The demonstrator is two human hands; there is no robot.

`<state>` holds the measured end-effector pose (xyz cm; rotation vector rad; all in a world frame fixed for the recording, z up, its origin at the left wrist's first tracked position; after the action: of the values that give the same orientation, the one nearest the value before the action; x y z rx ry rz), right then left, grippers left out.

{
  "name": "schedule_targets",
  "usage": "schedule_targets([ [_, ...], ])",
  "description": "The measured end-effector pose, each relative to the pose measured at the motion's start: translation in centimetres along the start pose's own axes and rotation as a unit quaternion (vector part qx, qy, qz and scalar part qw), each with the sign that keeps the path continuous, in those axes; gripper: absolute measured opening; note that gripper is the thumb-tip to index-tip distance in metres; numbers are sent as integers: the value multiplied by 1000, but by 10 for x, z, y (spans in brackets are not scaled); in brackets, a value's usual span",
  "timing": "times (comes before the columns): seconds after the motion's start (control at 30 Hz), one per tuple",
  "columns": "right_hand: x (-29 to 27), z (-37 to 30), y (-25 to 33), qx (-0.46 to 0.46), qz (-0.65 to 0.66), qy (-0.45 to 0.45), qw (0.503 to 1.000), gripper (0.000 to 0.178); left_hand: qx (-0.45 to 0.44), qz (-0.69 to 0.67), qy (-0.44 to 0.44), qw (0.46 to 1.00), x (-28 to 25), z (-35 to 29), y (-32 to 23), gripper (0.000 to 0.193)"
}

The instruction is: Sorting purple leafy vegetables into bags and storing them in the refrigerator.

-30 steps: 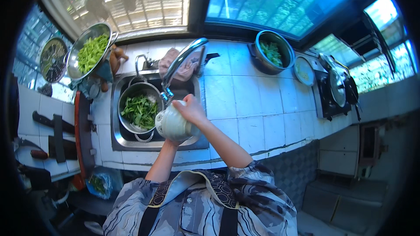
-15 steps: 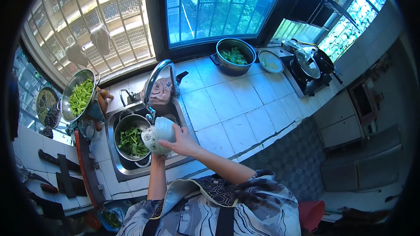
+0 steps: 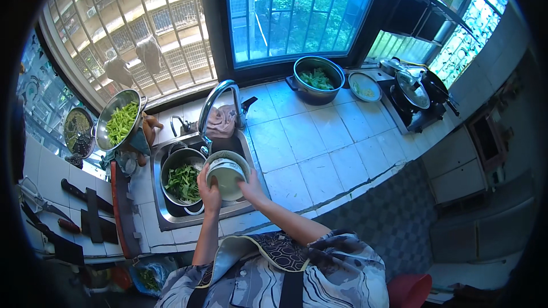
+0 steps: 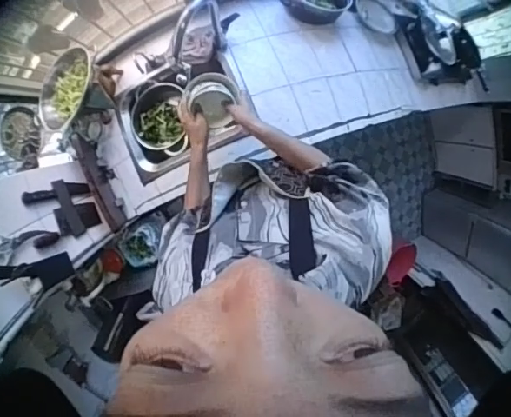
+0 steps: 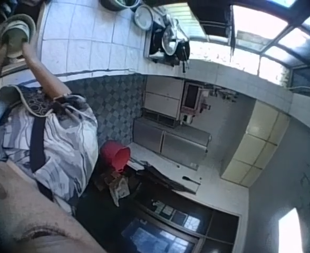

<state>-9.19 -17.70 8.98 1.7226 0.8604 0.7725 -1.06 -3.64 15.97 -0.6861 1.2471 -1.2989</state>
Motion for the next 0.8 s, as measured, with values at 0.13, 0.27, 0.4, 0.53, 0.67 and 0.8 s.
schedule_targets([
  [0.13, -18, 4, 24, -95, -39, -33, 994, 51, 34, -44, 19, 998, 8, 4, -37, 60],
  [0.27, -20, -9, 101, -247, -73, -8, 966, 53, 3, -224, 27, 974, 7, 21, -67, 89],
  [0.4, -10, -25, 206, -485, -171, -3, 858, 58, 127, -110, 75, 983, -9, 52, -127, 77],
  [0.53, 9, -30, 280, -593, -171, 63, 784, 68, 245, -74, 21, 966, -38, 79, -187, 84],
  [0.67, 22, -40, 336, -724, -186, 69, 661, 97, 385, 15, -77, 920, -60, 90, -233, 98],
  [0.8, 29, -43, 355, -778, -167, 89, 599, 100, 453, 23, -113, 884, -72, 101, -243, 106],
])
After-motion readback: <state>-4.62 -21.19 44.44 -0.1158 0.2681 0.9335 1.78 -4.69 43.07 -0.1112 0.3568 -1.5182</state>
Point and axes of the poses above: each hand's wrist, its own z-axis towards the middle knuckle, its own x-axis out of the palm, y = z × x, the point moved 8 cm from there along z, towards the middle knuckle, and after that the axes turned 3 degrees about -x, right-handed, at the moved point
